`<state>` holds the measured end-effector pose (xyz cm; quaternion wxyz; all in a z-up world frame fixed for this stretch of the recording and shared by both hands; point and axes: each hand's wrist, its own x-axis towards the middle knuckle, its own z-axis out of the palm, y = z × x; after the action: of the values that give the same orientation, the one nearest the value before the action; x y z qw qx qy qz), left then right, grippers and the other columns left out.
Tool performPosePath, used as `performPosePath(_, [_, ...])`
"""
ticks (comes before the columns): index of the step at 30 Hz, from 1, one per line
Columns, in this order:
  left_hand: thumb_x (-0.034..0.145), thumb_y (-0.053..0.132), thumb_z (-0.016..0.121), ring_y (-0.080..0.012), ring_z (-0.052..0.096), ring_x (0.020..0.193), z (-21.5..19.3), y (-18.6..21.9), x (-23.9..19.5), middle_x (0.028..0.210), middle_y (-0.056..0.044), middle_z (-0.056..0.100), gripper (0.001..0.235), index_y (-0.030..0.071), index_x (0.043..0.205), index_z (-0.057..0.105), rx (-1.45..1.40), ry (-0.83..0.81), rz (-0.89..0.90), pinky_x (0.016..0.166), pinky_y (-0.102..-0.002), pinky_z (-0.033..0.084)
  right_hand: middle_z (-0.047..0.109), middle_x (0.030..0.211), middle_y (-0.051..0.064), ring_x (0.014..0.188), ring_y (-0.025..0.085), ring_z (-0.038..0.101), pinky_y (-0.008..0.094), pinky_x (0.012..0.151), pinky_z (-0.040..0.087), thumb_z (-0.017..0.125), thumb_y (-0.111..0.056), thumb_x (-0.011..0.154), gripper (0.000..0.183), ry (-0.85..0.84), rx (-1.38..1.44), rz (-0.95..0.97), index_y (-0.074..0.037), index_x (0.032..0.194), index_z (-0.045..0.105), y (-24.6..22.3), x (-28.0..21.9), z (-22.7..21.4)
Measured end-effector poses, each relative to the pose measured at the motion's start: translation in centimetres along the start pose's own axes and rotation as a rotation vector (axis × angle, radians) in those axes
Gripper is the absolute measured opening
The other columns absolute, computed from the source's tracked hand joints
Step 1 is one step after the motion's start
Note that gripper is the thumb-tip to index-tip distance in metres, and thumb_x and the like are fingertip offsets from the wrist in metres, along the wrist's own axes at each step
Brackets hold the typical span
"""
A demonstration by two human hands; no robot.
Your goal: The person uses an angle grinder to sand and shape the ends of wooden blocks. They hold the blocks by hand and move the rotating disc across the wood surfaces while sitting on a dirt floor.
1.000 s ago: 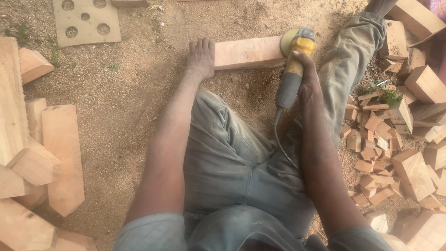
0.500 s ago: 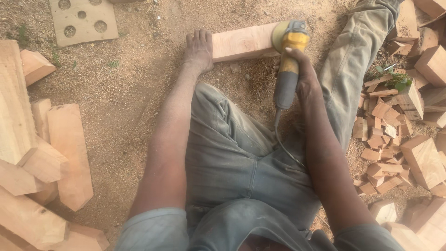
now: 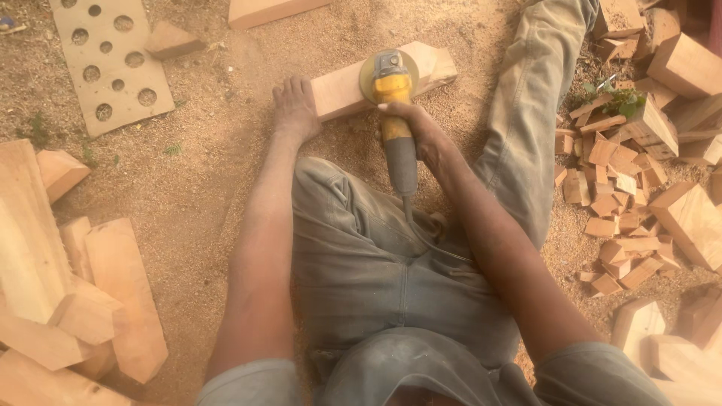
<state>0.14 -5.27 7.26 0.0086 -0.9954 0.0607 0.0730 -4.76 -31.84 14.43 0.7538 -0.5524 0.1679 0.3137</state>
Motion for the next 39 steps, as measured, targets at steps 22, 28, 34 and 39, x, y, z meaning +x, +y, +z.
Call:
performPosePath(22, [0.082, 0.024, 0.077, -0.0216, 0.076, 0.085, -3.8, 0.8, -0.6, 0.106, -0.012, 0.076, 0.054, 0.013, 0.134, 0.068, -0.553, -0.029, -0.026, 0.082, -0.038, 0.066, 0.064, 0.087, 0.016, 0.069, 0.024, 0.069, 0.034, 0.062, 0.065, 0.074, -0.023, 0.09, 0.064, 0.045, 0.325, -0.508, 0.007, 0.135, 0.04, -4.7, -2.3, -12.4])
performPosePath(28, [0.063, 0.009, 0.077, -0.0241, 0.076, 0.087, -1.6, -1.8, -0.1, 0.098, -0.01, 0.083, 0.052, 0.012, 0.114, 0.081, -1.11, 0.091, 0.134, 0.091, -0.041, 0.061, 0.064, 0.088, 0.016, 0.068, 0.023, 0.069, 0.034, 0.062, 0.065, 0.076, -0.025, 0.086, 0.064, 0.053, 0.379, -0.478, 0.002, 0.132, 0.042, -5.8, -3.7, -10.8])
performPosePath(34, [0.072, 0.019, 0.078, -0.0275, 0.06, 0.127, -1.0, -2.3, -0.1, 0.134, -0.01, 0.066, 0.061, 0.016, 0.133, 0.069, -0.733, 0.069, 0.001, 0.114, -0.047, 0.043, 0.066, 0.088, 0.016, 0.07, 0.025, 0.072, 0.034, 0.062, 0.065, 0.075, -0.028, 0.088, 0.058, 0.033, 0.339, -0.453, 0.008, 0.126, 0.049, -4.0, -3.2, -11.2])
performPosePath(39, [0.082, 0.044, 0.08, -0.0401, 0.032, 0.143, -3.3, -0.1, -0.9, 0.15, -0.025, 0.039, 0.09, 0.001, 0.149, 0.037, -0.359, -0.029, 0.08, 0.114, -0.059, 0.023, 0.066, 0.089, 0.015, 0.075, 0.025, 0.071, 0.035, 0.068, 0.064, 0.072, -0.021, 0.091, 0.048, -0.061, 0.339, -0.404, 0.003, 0.126, 0.049, -4.5, -1.8, -10.5])
